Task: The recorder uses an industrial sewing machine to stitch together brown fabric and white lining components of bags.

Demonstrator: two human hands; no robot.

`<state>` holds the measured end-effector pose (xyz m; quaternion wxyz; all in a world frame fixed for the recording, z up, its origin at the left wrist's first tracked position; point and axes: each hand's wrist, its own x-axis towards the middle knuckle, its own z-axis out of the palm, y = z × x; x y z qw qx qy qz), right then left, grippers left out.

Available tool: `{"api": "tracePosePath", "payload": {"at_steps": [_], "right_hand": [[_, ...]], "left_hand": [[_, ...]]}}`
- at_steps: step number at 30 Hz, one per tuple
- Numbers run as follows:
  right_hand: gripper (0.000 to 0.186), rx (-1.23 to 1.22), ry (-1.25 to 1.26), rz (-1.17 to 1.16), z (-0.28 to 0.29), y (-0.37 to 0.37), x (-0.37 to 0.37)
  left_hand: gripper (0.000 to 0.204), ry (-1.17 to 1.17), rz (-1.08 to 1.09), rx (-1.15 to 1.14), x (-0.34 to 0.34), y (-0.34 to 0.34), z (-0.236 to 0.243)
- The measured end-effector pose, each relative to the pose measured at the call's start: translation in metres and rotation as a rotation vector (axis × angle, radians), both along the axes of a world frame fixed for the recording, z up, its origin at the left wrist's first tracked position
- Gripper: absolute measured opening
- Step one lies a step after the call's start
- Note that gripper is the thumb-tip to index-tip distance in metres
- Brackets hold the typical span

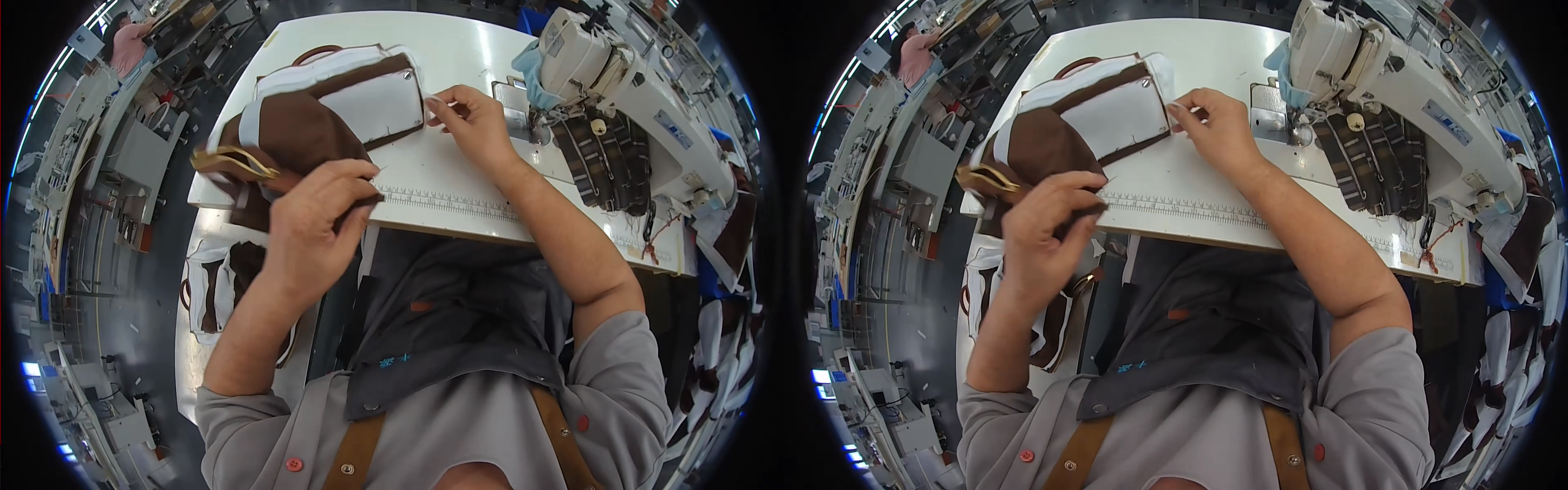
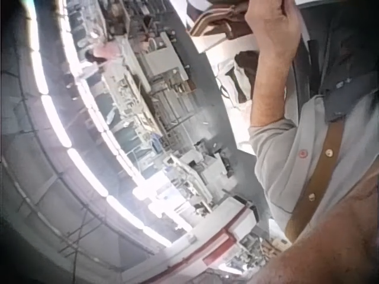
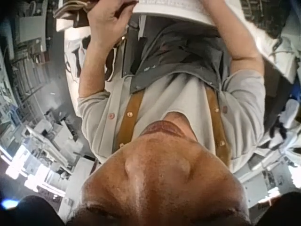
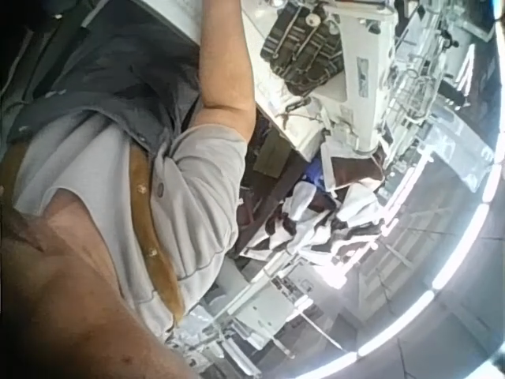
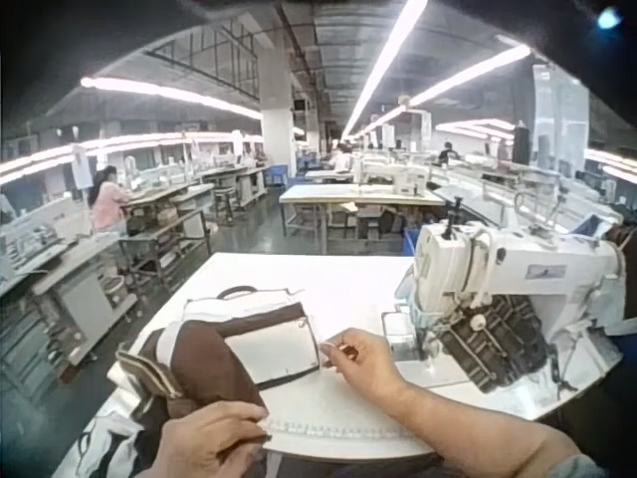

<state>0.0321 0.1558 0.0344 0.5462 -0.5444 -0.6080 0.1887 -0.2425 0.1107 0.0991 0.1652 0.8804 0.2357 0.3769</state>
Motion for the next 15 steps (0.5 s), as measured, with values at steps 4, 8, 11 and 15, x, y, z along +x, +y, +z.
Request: {"api": "tracePosePath", "payload": {"at_steps": [4,8,11,15], "right_hand": [[0.023,-0.139,-0.050,-0.044,0.010,-0.032,0.003],[0.028,0.024,-0.144,0.316,0.021,-0.075,-0.021],[0.031,0.287,-0.132,0.377,0.023,-0.096,-0.042],[0.029,0.196,-0.142,0.372,0.012,-0.094,-0.043]], "left_hand": [[0.021,-0.076,0.043,-0.284,0.021,-0.020,-0.038],[0.022,0.072,0.186,0.092,0.037,-0.026,-0.035],[0.023,0.009,0.134,0.213,0.052,-0.028,-0.025],[0.024,-0.087,-0.001,0.134,0.049,-0.021,-0.024]]}}
